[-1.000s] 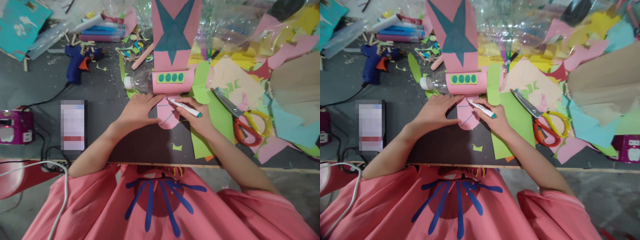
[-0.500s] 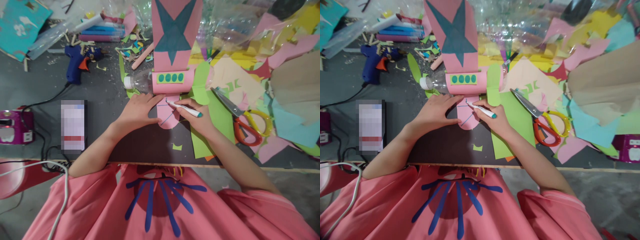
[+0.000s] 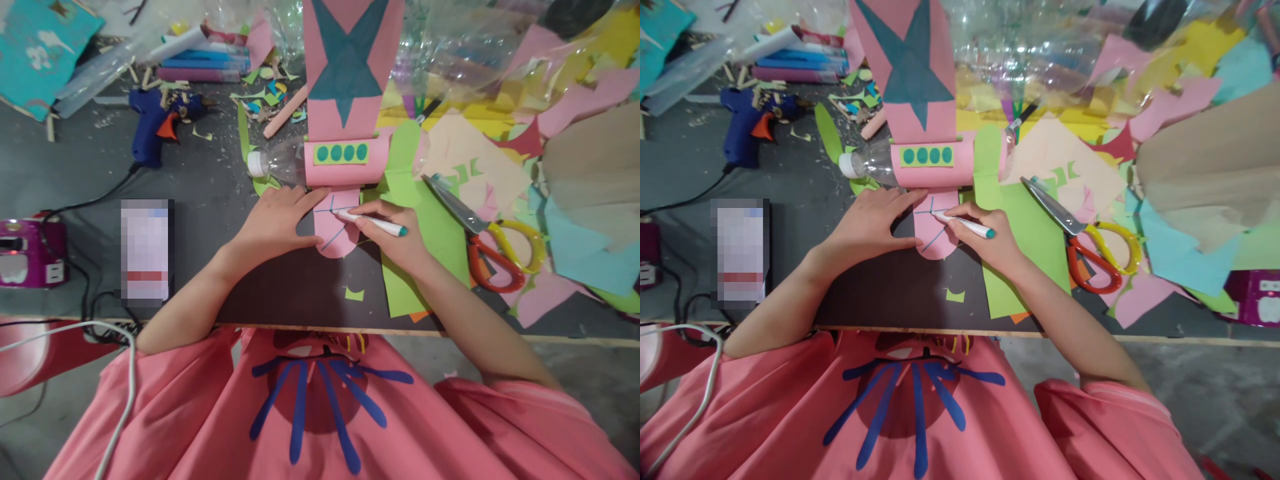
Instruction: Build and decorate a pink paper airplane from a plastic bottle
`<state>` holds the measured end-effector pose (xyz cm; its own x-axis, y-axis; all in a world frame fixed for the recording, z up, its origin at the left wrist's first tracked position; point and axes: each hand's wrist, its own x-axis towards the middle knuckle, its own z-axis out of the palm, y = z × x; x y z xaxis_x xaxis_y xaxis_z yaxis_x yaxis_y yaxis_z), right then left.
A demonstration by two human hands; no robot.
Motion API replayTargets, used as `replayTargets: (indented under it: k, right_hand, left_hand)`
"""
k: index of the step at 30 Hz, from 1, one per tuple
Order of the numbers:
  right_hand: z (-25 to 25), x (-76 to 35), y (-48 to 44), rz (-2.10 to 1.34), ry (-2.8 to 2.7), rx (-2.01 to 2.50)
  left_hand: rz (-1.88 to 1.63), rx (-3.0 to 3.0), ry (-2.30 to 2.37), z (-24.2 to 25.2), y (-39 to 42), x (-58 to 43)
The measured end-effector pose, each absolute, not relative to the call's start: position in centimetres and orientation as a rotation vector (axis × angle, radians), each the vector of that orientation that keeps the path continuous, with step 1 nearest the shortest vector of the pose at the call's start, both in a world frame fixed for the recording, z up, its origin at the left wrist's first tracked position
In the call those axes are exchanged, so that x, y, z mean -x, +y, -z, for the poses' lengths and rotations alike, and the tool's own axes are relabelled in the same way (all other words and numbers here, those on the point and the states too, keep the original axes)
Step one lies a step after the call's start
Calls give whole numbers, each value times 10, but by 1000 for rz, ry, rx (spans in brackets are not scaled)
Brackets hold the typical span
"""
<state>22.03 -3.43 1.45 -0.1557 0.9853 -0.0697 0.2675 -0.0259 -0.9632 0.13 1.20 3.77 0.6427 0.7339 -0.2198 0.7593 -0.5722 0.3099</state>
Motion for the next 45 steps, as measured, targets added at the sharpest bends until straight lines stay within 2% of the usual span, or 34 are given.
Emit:
replayTargets:
  k: [17, 45]
  right_hand:
    - [-16, -222, -34, -1198, -1640, 1262]
    - [-19, -223, -36, -1329, -1876, 1096]
  left_hand:
    - [78, -2508, 1177, -36, 11, 0]
    - [90, -2506, 1178, -40, 11, -1]
